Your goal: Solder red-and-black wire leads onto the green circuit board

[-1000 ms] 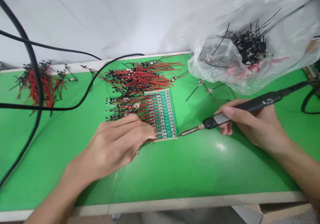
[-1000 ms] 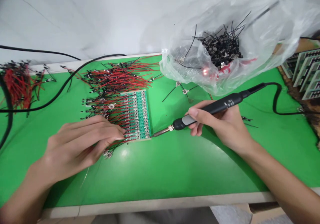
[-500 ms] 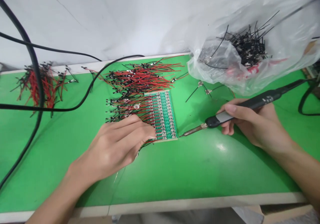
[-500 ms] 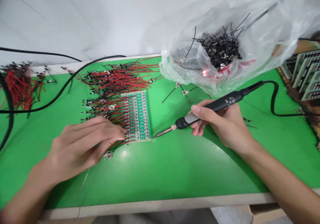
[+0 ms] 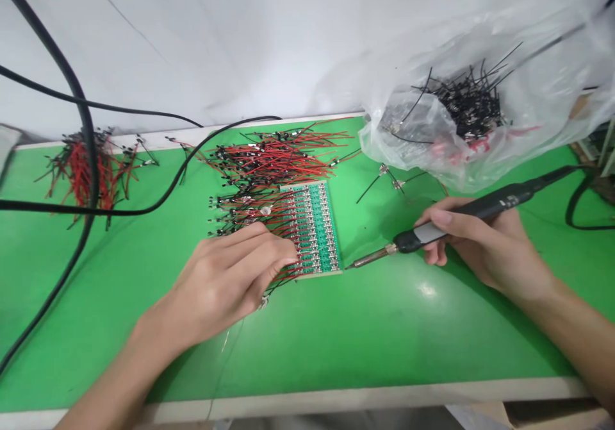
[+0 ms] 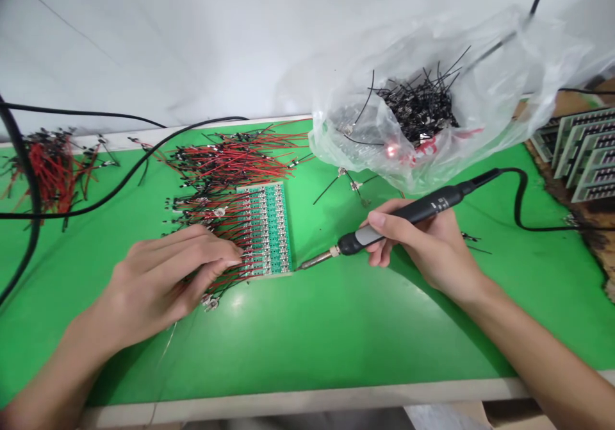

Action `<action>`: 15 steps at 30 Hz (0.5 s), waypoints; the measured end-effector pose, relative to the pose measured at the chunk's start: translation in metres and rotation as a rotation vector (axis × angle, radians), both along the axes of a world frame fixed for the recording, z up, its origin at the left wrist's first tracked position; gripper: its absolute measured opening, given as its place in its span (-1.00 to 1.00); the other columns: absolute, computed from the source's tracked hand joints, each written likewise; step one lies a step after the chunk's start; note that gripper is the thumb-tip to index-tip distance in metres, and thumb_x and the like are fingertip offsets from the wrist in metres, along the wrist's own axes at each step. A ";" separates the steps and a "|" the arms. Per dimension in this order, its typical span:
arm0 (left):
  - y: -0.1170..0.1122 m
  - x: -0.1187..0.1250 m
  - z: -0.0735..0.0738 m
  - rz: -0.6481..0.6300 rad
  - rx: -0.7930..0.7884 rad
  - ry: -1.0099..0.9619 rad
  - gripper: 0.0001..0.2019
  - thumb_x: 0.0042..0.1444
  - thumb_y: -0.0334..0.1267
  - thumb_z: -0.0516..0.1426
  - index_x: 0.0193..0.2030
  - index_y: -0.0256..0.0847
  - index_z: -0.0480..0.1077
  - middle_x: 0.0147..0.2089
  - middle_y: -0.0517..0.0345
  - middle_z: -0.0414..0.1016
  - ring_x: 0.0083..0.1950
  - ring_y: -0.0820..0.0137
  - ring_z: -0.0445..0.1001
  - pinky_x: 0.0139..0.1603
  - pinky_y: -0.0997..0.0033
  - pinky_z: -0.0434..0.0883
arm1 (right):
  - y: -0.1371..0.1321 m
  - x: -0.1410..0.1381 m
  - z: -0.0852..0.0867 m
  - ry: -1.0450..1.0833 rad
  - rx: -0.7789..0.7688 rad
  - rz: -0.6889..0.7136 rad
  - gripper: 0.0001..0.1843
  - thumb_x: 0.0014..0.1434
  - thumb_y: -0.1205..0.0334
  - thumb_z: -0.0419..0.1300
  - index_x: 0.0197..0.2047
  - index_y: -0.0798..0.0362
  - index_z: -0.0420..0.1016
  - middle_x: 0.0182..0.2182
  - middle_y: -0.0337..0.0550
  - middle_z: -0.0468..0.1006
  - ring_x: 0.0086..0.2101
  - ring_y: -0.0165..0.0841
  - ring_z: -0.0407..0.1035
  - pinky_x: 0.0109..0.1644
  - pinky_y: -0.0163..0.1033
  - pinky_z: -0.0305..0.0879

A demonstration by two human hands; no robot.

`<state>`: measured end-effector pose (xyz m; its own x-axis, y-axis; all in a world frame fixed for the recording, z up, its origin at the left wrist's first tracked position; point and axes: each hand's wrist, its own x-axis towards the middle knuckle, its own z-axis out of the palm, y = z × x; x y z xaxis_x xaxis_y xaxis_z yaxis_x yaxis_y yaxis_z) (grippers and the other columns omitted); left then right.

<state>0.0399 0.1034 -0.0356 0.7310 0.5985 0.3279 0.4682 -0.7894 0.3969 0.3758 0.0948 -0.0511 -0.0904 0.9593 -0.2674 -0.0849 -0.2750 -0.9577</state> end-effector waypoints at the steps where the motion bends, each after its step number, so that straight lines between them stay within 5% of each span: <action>1: 0.000 0.000 0.000 -0.003 0.004 0.001 -0.81 0.25 -0.50 0.17 -0.02 -0.29 0.39 -0.21 0.14 0.56 -0.26 0.45 0.42 -0.24 0.43 0.40 | 0.000 0.000 0.000 -0.003 -0.001 0.006 -0.80 0.12 0.11 0.41 -0.40 0.06 0.70 -0.63 -0.16 0.62 -0.64 -0.35 0.50 -0.62 -0.36 0.42; 15: 0.000 0.001 0.000 -0.016 -0.011 0.022 -0.84 0.26 -0.51 0.17 -0.04 -0.31 0.39 -0.23 0.12 0.54 -0.24 0.44 0.43 -0.22 0.41 0.42 | -0.002 0.003 -0.001 -0.039 -0.030 0.011 -0.79 0.10 0.11 0.41 -0.43 0.08 0.66 -0.65 -0.16 0.60 -0.66 -0.35 0.48 -0.65 -0.35 0.38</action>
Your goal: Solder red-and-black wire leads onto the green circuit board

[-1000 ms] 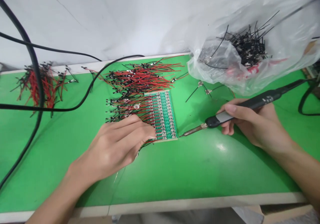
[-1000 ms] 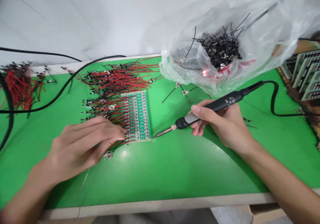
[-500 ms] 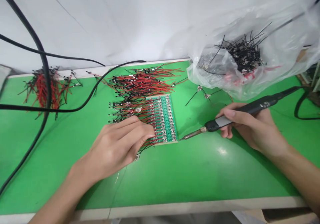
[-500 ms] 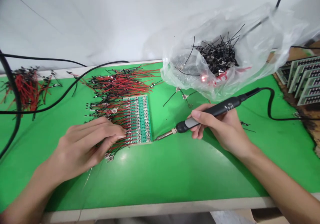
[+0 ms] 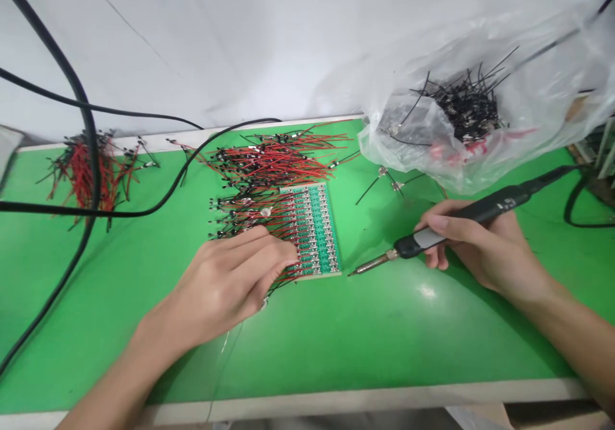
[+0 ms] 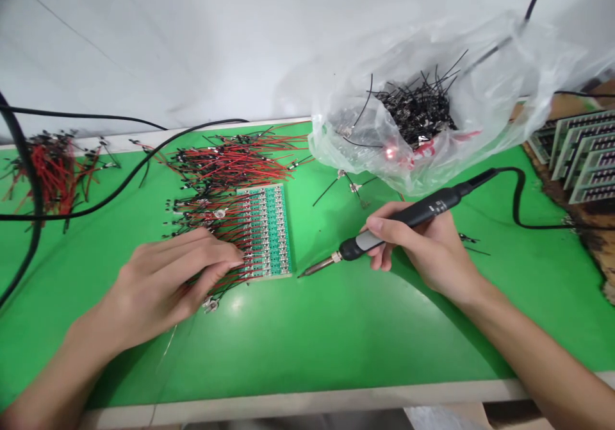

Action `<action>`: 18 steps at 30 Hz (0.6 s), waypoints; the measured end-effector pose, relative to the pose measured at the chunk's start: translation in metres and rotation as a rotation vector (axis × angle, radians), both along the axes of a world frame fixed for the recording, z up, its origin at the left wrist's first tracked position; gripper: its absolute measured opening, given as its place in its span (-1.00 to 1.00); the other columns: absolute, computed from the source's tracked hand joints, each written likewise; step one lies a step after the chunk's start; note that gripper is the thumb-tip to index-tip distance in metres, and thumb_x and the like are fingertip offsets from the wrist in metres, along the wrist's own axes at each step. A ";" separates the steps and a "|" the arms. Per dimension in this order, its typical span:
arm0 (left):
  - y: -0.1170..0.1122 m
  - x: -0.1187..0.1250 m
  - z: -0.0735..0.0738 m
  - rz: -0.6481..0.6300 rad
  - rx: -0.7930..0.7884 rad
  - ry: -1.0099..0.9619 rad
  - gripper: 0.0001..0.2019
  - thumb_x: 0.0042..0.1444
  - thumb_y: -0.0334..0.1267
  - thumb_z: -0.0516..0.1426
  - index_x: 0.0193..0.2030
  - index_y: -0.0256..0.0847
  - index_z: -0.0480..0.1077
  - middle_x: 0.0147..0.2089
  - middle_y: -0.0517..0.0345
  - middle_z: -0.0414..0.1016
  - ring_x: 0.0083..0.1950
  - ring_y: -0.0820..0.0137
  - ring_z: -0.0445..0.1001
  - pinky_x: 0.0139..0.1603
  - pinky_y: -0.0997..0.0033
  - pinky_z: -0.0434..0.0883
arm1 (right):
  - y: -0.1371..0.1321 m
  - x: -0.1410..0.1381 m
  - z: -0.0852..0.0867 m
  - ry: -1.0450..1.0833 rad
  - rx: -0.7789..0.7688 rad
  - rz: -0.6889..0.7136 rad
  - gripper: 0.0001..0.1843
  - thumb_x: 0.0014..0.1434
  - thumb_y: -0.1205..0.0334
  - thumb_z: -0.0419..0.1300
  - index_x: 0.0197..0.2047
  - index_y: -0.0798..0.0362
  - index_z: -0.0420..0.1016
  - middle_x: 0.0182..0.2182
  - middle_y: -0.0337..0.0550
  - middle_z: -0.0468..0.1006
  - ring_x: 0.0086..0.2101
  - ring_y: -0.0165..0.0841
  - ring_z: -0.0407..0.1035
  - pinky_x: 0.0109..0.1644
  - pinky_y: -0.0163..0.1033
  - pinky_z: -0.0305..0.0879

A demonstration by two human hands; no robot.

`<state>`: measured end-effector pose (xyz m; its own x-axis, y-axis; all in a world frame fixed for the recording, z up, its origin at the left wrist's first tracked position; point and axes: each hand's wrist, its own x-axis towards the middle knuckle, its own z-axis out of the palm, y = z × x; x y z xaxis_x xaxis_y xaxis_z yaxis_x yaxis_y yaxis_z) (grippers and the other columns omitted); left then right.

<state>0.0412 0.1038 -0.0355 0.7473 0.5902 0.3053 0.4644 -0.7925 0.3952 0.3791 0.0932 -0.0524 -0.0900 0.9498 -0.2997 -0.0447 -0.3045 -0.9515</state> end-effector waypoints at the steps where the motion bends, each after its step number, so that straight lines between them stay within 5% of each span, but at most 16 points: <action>1: 0.000 0.000 0.000 -0.004 0.003 -0.003 -0.84 0.26 -0.50 0.17 -0.04 -0.31 0.39 -0.24 0.12 0.54 -0.25 0.44 0.43 -0.23 0.41 0.42 | 0.000 0.000 0.000 0.003 0.003 -0.005 -0.79 0.10 0.11 0.41 -0.43 0.08 0.66 -0.64 -0.16 0.60 -0.65 -0.34 0.48 -0.65 -0.35 0.38; 18: 0.000 0.003 0.002 0.005 0.035 0.008 -0.87 0.27 -0.47 0.17 -0.06 -0.31 0.41 -0.24 0.09 0.56 -0.26 0.44 0.47 -0.21 0.42 0.45 | 0.001 -0.001 0.001 0.007 0.007 0.010 -0.80 0.11 0.10 0.41 -0.40 0.06 0.67 -0.63 -0.17 0.61 -0.64 -0.35 0.48 -0.62 -0.34 0.41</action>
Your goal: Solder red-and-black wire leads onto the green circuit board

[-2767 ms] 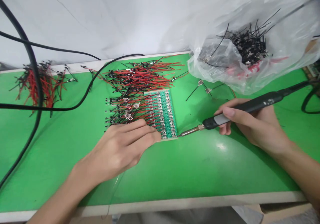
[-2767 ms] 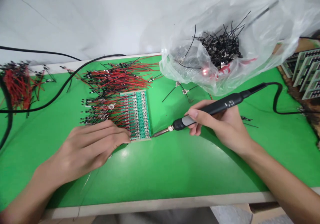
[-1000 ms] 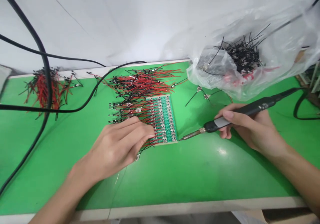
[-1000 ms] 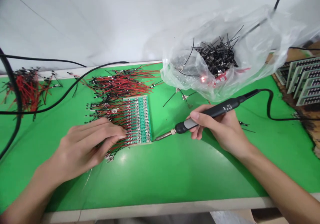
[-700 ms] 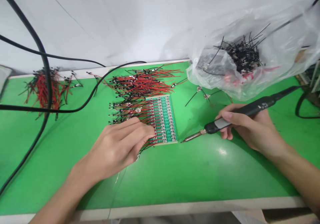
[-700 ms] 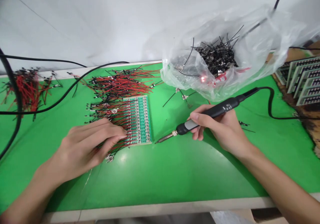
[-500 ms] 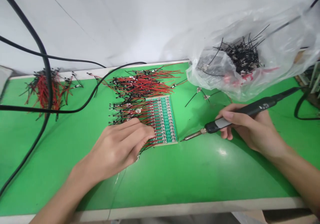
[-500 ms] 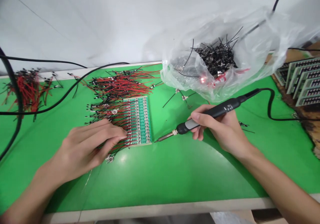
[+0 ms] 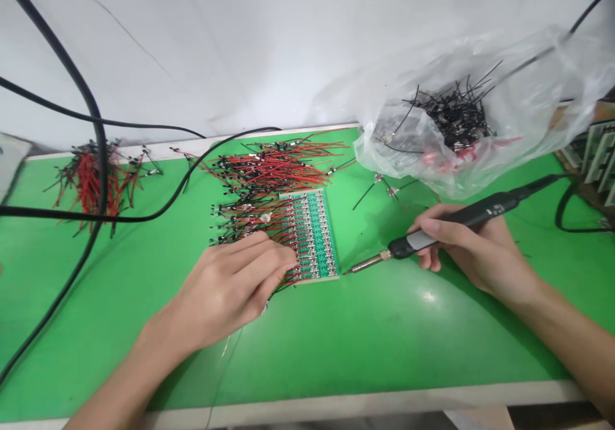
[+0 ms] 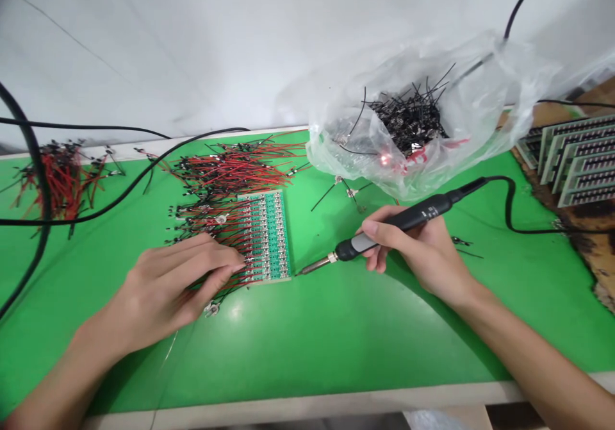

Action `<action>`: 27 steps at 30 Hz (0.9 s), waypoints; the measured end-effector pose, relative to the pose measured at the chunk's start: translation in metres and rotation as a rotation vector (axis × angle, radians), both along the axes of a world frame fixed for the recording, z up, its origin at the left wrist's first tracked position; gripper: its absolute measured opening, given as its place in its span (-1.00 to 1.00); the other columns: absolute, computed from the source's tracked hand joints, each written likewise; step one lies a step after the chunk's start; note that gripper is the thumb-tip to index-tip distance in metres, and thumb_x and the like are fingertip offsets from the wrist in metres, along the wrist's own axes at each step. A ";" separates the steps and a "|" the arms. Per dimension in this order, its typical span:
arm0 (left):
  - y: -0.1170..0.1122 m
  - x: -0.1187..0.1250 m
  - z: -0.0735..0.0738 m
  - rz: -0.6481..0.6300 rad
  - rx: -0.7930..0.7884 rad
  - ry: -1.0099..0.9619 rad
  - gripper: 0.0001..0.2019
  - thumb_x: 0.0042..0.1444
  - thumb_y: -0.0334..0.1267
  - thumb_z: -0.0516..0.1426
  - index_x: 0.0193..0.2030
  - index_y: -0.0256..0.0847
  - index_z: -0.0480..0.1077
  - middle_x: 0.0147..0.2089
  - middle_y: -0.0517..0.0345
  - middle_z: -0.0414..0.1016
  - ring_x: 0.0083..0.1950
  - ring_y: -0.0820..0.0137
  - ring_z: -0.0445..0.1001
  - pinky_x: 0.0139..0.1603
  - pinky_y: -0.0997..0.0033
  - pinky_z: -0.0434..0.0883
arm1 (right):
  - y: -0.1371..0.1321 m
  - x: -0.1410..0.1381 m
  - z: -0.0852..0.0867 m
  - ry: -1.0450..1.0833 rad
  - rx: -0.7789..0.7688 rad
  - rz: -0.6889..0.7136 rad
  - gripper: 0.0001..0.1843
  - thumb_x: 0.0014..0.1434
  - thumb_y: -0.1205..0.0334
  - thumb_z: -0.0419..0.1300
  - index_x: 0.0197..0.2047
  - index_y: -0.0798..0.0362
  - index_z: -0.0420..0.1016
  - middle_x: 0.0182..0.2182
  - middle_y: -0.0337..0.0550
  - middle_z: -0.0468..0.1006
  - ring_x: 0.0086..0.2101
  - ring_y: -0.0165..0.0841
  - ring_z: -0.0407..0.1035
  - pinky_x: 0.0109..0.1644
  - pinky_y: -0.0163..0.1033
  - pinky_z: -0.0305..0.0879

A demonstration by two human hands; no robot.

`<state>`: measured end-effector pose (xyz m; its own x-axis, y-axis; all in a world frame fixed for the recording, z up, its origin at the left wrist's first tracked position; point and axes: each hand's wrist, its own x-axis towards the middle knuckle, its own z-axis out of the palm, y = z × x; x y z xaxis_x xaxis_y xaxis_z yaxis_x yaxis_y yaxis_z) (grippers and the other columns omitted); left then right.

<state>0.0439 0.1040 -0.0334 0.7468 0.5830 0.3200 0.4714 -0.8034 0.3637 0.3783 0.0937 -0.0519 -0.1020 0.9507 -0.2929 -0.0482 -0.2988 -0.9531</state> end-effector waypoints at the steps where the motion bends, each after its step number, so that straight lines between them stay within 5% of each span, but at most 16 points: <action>1: 0.000 0.000 0.000 0.000 -0.006 -0.001 -0.86 0.26 -0.47 0.17 -0.05 -0.31 0.41 -0.24 0.10 0.56 -0.26 0.44 0.47 -0.21 0.42 0.44 | 0.000 0.000 0.000 -0.002 0.001 0.001 -0.79 0.11 0.09 0.41 -0.40 0.06 0.67 -0.63 -0.17 0.61 -0.64 -0.34 0.49 -0.62 -0.33 0.41; 27: -0.001 -0.001 0.001 0.070 -0.085 -0.015 -0.88 0.29 -0.44 0.16 -0.06 -0.26 0.42 -0.22 0.14 0.56 -0.26 0.48 0.48 -0.25 0.47 0.41 | -0.002 0.002 -0.002 -0.017 0.002 0.026 -0.81 0.15 0.10 0.38 -0.38 0.05 0.66 -0.61 -0.17 0.62 -0.61 -0.33 0.49 -0.59 -0.31 0.40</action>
